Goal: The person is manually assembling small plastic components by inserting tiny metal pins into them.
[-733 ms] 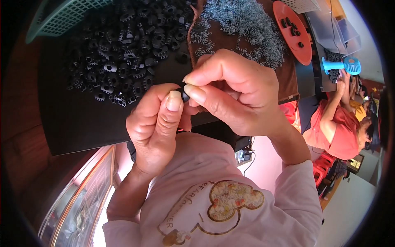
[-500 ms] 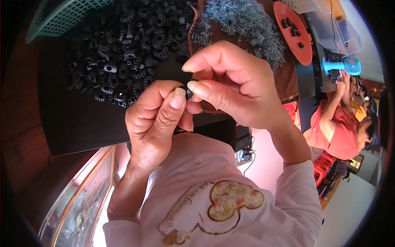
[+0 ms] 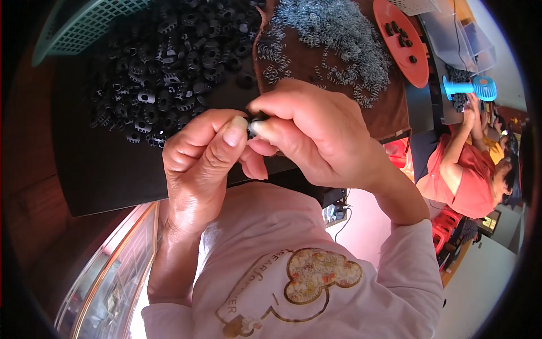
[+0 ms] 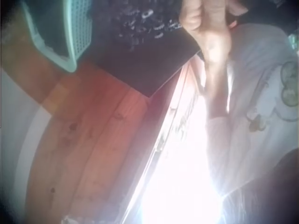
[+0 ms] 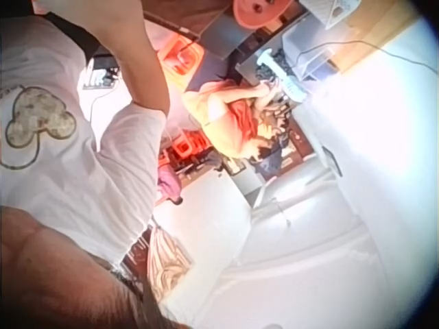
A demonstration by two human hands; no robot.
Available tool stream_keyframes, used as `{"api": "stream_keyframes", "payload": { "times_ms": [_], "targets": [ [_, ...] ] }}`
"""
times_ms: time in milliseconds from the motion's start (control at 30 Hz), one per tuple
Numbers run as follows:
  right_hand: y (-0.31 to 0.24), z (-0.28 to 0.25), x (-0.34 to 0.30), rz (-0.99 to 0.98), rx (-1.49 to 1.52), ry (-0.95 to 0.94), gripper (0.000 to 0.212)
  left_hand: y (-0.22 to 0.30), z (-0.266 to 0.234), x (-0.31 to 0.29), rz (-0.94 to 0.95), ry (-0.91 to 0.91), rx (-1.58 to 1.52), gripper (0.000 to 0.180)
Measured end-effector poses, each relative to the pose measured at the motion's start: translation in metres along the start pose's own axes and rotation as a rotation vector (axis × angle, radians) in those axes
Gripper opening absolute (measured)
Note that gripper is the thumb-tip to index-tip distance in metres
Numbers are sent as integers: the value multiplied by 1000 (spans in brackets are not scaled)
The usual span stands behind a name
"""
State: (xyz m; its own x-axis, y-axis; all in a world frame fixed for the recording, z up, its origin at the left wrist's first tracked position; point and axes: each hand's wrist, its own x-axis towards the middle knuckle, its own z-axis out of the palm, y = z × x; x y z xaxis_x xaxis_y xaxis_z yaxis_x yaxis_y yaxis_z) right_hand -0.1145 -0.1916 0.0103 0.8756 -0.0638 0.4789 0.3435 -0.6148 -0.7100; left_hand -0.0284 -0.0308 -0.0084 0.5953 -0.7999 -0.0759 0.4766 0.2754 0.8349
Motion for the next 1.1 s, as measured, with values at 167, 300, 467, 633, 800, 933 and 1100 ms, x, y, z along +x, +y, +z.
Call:
{"api": "stream_keyframes", "payload": {
  "times_ms": [167,300,467,633,800,933,1100],
  "targets": [
    [-5,2,0,-73,-155,46,48,-1,1,-2,54,42,37,19],
    [1,-6,2,-181,-320,-29,48,-3,-7,-4,31,20,-43,19],
    [-2,-8,7,-209,-385,-53,45,3,-9,-2,19,-117,-144,24],
    [1,-10,6,-248,-445,-53,41,3,-3,-3,-21,-74,2,25],
    [3,-7,4,-283,-462,-40,47,-5,-11,-4,5,-62,89,26],
    [6,-4,3,-300,-449,-19,46,-7,-8,-4,27,-38,125,26],
    [2,-1,-1,-332,-481,4,33,-6,3,-5,49,41,121,19]
  ]
}}
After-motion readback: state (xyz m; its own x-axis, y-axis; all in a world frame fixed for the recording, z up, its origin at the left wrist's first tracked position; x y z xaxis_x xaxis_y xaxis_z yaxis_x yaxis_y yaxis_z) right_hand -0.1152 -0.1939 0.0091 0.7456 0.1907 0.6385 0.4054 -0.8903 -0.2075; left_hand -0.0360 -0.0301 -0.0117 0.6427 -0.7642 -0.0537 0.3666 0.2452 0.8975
